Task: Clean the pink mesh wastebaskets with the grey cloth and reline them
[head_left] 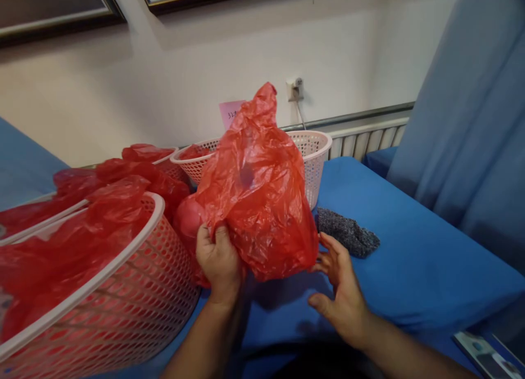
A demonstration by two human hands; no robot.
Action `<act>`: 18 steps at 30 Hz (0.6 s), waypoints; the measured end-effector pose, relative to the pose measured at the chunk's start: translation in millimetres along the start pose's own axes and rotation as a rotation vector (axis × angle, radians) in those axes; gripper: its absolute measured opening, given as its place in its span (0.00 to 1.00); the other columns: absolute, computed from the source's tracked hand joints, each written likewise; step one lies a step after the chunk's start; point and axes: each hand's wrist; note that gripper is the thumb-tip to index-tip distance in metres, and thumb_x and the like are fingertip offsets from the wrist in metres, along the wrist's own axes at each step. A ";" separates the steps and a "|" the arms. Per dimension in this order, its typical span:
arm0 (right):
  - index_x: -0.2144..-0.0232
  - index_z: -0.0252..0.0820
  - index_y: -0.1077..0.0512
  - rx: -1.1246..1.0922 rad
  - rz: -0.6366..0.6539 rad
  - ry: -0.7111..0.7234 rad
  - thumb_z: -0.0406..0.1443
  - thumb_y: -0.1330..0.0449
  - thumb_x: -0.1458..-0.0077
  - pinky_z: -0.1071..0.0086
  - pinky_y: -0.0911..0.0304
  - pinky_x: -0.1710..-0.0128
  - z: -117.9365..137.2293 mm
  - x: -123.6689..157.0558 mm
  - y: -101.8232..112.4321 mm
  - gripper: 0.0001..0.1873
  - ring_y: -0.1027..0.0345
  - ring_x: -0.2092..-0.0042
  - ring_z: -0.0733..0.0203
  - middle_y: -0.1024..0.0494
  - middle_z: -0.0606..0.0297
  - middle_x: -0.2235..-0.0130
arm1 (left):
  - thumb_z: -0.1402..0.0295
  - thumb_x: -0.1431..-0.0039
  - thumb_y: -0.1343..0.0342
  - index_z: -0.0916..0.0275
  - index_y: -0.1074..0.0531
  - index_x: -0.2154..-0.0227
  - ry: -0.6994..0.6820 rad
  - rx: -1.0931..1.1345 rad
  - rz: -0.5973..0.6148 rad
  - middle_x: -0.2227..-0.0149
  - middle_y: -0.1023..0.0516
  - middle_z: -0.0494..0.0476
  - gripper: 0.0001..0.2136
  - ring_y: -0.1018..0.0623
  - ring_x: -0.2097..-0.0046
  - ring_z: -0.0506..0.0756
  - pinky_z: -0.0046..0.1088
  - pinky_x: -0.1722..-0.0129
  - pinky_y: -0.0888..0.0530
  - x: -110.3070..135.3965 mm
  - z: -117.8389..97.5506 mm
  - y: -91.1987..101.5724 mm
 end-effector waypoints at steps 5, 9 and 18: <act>0.40 0.50 0.35 -0.136 -0.097 -0.131 0.45 0.30 0.47 0.59 0.29 0.48 -8.7 -37.4 -4.2 0.34 0.27 0.46 0.53 0.24 0.58 0.43 | 0.62 0.45 0.36 0.60 0.25 0.60 0.060 0.059 0.157 0.61 0.19 0.52 0.12 0.21 0.61 0.52 0.27 0.58 0.23 18.8 9.7 3.6; 0.59 0.44 0.24 -0.095 -0.189 -0.171 0.43 0.29 0.54 0.66 0.29 0.60 -19.8 -78.4 28.8 0.19 0.26 0.62 0.59 0.18 0.64 0.61 | 0.61 0.48 0.33 0.60 0.25 0.59 0.092 0.005 0.274 0.60 0.18 0.53 0.15 0.20 0.60 0.52 0.27 0.57 0.23 29.8 10.8 20.6; 0.62 0.41 0.25 0.053 -0.615 0.004 0.33 0.36 0.63 0.70 0.33 0.60 -49.2 -143.8 129.3 0.20 0.29 0.63 0.64 0.21 0.68 0.62 | 0.56 0.43 0.37 0.61 0.31 0.71 0.197 -0.196 0.379 0.79 0.33 0.45 0.15 0.34 0.79 0.46 0.20 0.78 0.34 26.2 27.9 53.9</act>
Point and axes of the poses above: each hand's wrist, its own x-axis away from the middle knuckle, its own y-axis out of the back of the hand, z = x × y
